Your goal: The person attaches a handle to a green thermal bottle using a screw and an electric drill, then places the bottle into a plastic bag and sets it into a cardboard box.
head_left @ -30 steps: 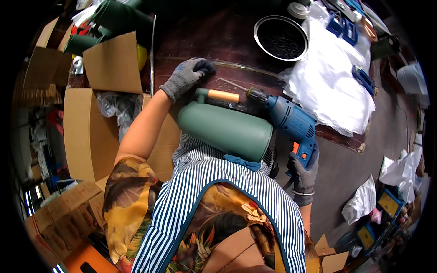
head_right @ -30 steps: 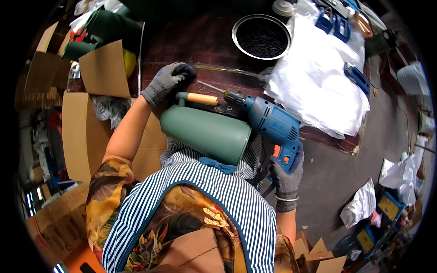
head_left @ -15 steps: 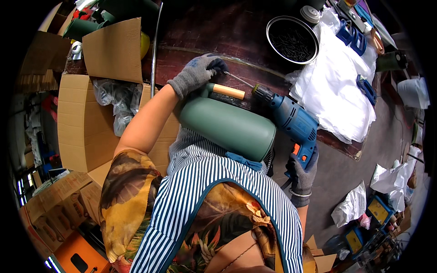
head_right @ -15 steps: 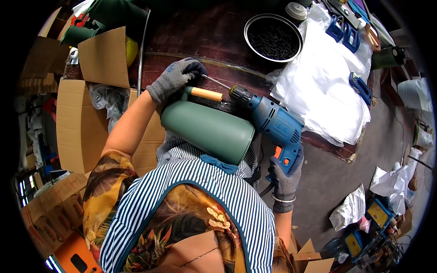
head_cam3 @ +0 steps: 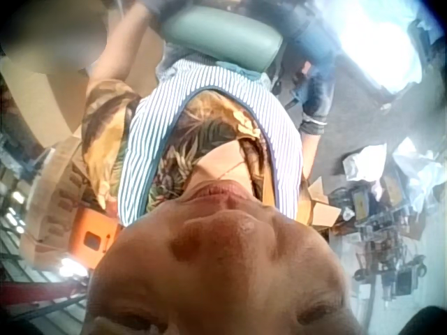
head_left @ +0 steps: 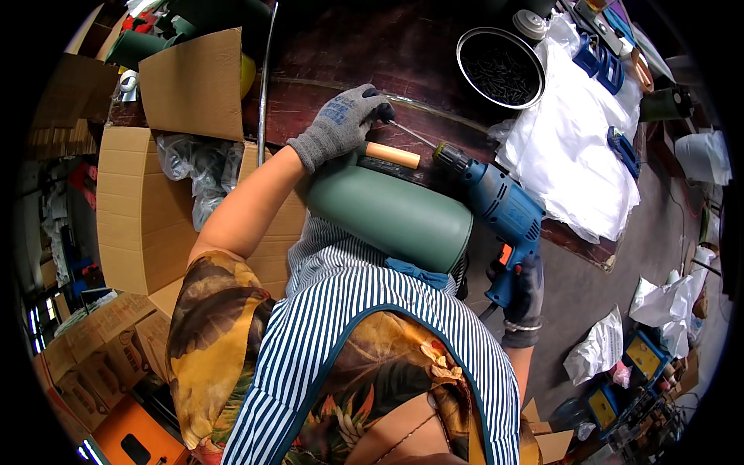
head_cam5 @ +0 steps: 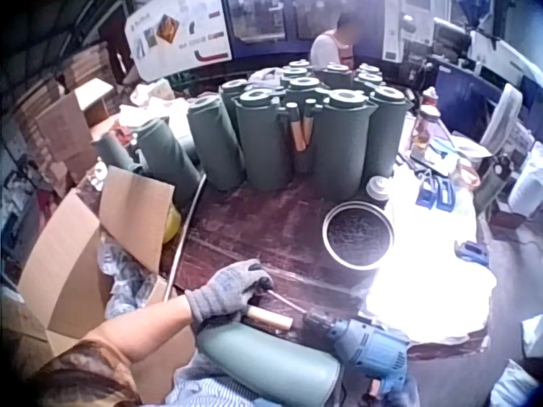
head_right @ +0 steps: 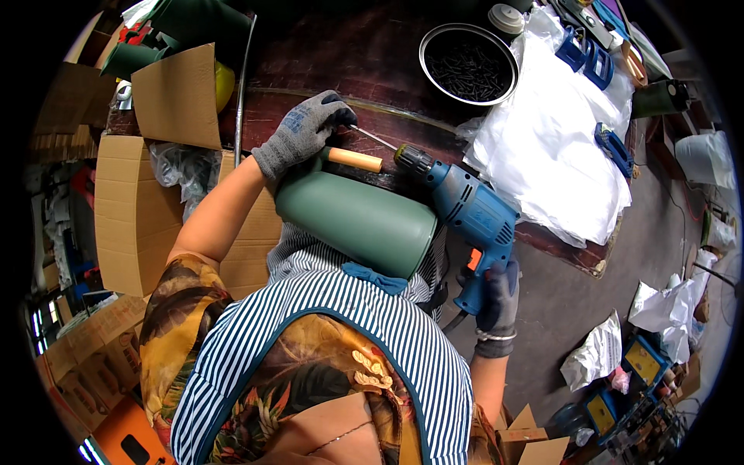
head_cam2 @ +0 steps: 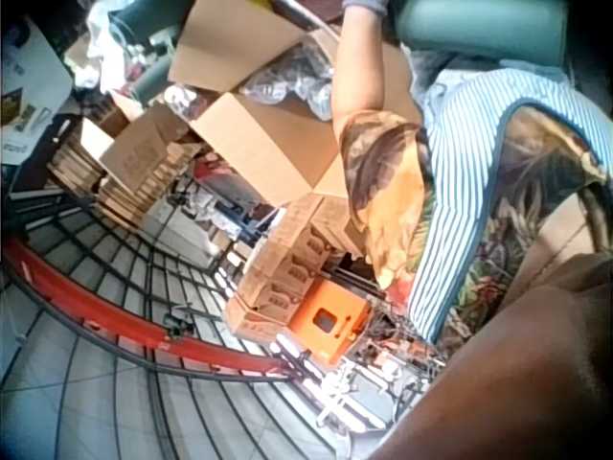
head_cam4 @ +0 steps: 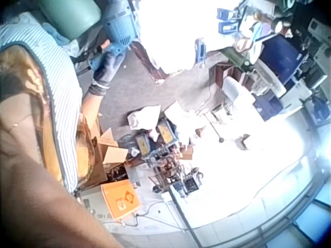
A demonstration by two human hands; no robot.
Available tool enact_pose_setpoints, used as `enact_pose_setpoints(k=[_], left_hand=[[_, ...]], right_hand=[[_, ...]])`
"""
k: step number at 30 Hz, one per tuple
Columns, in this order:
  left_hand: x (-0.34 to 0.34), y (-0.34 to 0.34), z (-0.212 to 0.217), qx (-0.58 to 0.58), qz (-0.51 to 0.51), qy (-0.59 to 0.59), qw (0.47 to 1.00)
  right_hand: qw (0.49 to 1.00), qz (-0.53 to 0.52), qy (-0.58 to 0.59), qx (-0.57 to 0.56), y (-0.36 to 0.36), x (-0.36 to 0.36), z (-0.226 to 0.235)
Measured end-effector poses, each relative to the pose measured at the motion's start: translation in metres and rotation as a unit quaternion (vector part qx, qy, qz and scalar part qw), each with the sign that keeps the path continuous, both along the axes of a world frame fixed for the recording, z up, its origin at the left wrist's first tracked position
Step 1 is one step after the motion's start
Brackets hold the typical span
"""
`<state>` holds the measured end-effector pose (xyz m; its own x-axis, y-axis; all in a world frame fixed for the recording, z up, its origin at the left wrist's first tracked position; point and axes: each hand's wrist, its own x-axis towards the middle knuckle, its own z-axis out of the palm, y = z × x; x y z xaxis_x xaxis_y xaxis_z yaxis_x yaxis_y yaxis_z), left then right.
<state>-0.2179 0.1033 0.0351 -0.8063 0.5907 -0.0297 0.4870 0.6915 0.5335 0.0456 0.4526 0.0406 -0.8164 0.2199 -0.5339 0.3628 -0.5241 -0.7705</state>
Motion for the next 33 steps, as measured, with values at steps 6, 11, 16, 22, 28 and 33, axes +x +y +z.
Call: enact_pose_setpoints(k=[6, 11, 16, 22, 28, 33], left_hand=[[0.028, -0.005, 0.001, 0.238, 0.172, -0.104, 0.95], [0.046, -0.009, 0.024, 0.05, 0.015, -0.147, 0.988], [0.038, -0.041, 0.012, 0.1, -0.01, -0.151, 0.983], [0.038, -0.017, 0.017, 0.253, 0.029, -0.332, 0.908], [0.034, -0.024, 0.013, 0.191, 0.016, -0.306, 0.932], [0.026, -0.021, 0.014, 0.136, -0.016, -0.259, 0.956]], right_hand=[[0.99, -0.024, -0.073, -0.12, 0.005, 0.003, -0.022], [0.979, -0.028, -0.09, -0.181, 0.024, 0.019, -0.009], [0.979, 0.019, -0.127, -0.161, 0.072, 0.035, 0.003], [0.98, 0.052, -0.153, -0.117, 0.086, 0.024, 0.012], [0.972, 0.043, -0.198, -0.118, 0.085, 0.009, 0.026], [0.972, 0.066, -0.205, -0.09, 0.069, -0.021, 0.031]])
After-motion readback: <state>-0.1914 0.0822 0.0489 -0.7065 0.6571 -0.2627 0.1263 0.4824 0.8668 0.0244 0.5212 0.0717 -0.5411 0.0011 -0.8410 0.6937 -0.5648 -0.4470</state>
